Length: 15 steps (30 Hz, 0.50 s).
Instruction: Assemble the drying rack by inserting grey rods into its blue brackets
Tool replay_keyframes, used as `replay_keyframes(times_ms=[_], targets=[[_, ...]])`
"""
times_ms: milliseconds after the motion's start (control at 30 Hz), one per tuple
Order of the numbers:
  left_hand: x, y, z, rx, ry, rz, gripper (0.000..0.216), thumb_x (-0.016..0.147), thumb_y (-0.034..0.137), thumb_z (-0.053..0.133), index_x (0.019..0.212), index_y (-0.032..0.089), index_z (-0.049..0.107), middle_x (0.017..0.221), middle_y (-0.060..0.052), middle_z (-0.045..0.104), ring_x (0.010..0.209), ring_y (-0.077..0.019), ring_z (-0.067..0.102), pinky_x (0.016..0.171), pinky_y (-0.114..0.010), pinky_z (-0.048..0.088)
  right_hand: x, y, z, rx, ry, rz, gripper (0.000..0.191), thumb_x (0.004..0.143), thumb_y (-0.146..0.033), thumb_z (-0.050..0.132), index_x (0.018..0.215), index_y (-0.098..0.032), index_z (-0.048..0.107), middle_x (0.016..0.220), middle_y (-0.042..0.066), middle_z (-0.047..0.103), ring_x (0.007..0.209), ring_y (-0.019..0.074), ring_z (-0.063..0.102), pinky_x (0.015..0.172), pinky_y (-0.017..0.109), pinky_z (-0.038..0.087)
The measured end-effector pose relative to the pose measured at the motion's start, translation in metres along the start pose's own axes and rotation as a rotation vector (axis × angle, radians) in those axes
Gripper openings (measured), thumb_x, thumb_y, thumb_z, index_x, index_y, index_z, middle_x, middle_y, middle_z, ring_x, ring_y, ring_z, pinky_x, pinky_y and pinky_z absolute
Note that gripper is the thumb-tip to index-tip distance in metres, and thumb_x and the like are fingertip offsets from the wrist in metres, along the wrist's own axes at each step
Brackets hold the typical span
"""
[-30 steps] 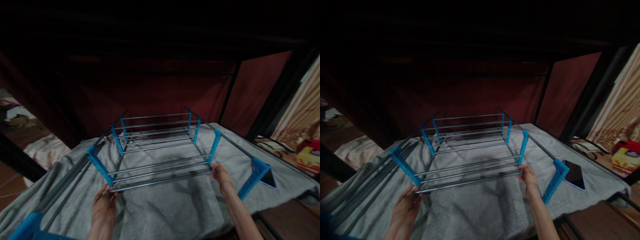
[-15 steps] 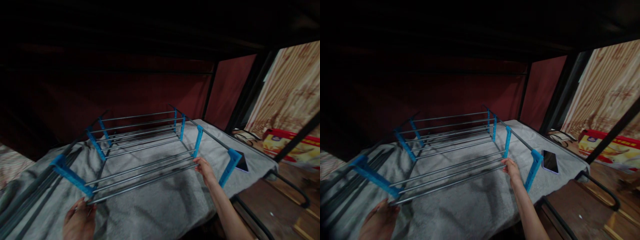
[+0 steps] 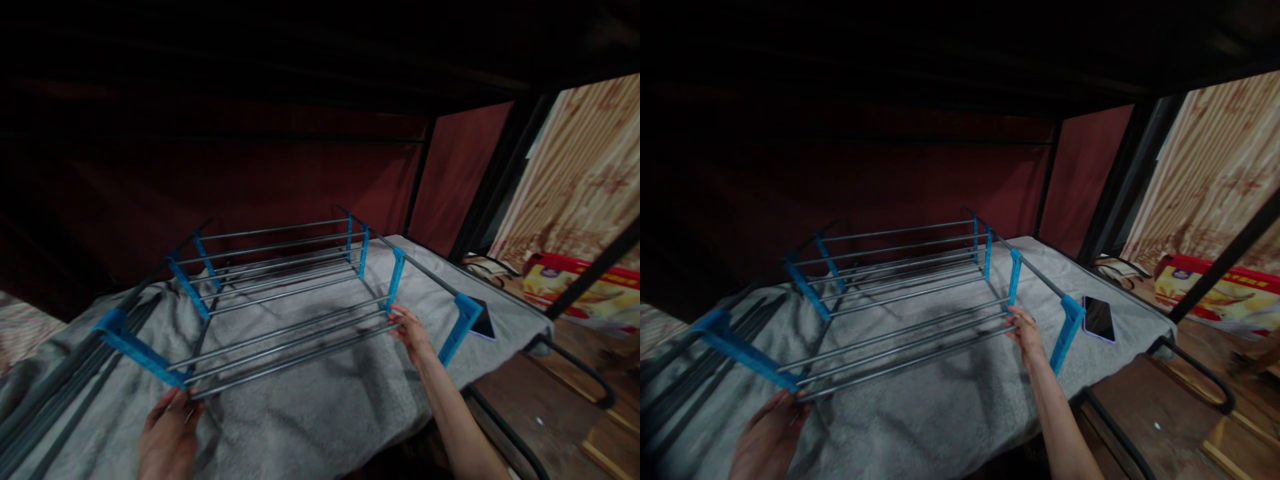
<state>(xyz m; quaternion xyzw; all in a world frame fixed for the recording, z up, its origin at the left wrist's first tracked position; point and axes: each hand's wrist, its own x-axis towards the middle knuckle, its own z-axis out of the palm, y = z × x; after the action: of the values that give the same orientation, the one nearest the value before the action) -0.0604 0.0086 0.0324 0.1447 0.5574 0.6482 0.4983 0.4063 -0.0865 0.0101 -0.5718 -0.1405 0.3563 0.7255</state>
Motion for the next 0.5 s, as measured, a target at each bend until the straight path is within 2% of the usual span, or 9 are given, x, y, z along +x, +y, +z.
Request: replay_keyframes(times_ms=[133,200,300,367,500], targets=[[-0.009,0.001,0.007,-0.029,0.038,-0.074,0.024,0.088,-0.005,0.064,0.082,0.018,0.068,0.071,0.002,0.068,0.057,-0.0101,0.063,0.052,-0.015,0.055,0.004,0.004,-0.008,0.037,0.094,-0.018,0.07,0.058,-0.029,0.084,0.127,-0.031,0.072,0.093,-0.005,0.077,0.074,0.0144,0.072,0.062,0.024,0.058],[-0.015,0.002,0.011,-0.052,0.054,-0.083,0.022,0.093,-0.002,0.061,0.085,0.018,0.068,0.071,0.002,0.067,0.055,-0.0094,0.062,0.051,-0.015,0.054,0.009,0.007,-0.015,0.047,0.183,0.009,0.076,0.056,-0.025,0.084,0.129,-0.032,0.065,0.092,-0.006,0.075,0.071,0.014,0.072,0.062,0.024,0.06],[-0.021,0.001,0.017,-0.097,0.073,-0.083,0.024,0.101,0.002,0.054,0.086,0.017,0.066,0.072,0.0,0.068,0.056,-0.0099,0.063,0.053,-0.016,0.053,0.019,0.01,-0.026,0.093,0.27,0.107,0.068,0.054,-0.014,0.08,0.114,-0.032,0.055,0.095,-0.003,0.076,0.072,0.0154,0.074,0.058,0.023,0.06],[-0.022,-0.003,0.019,-0.116,0.054,-0.073,0.024,0.103,0.003,0.052,0.09,0.017,0.066,0.075,-0.002,0.07,0.06,-0.0107,0.065,0.056,-0.017,0.055,0.025,0.011,-0.032,0.174,0.282,0.173,0.061,0.054,-0.006,0.072,0.105,-0.032,0.05,0.103,-0.001,0.077,0.074,0.0164,0.076,0.06,0.028,0.066],[-0.02,-0.013,0.018,-0.041,0.007,-0.026,0.016,0.098,0.003,0.061,0.095,0.018,0.065,0.08,-0.003,0.074,0.065,-0.0127,0.068,0.061,-0.021,0.054,0.029,0.012,-0.04,0.228,0.285,0.22,0.051,0.056,0.002,0.06,0.094,-0.03,0.05,0.129,0.01,0.074,0.076,0.0172,0.075,0.057,0.029,0.066]])
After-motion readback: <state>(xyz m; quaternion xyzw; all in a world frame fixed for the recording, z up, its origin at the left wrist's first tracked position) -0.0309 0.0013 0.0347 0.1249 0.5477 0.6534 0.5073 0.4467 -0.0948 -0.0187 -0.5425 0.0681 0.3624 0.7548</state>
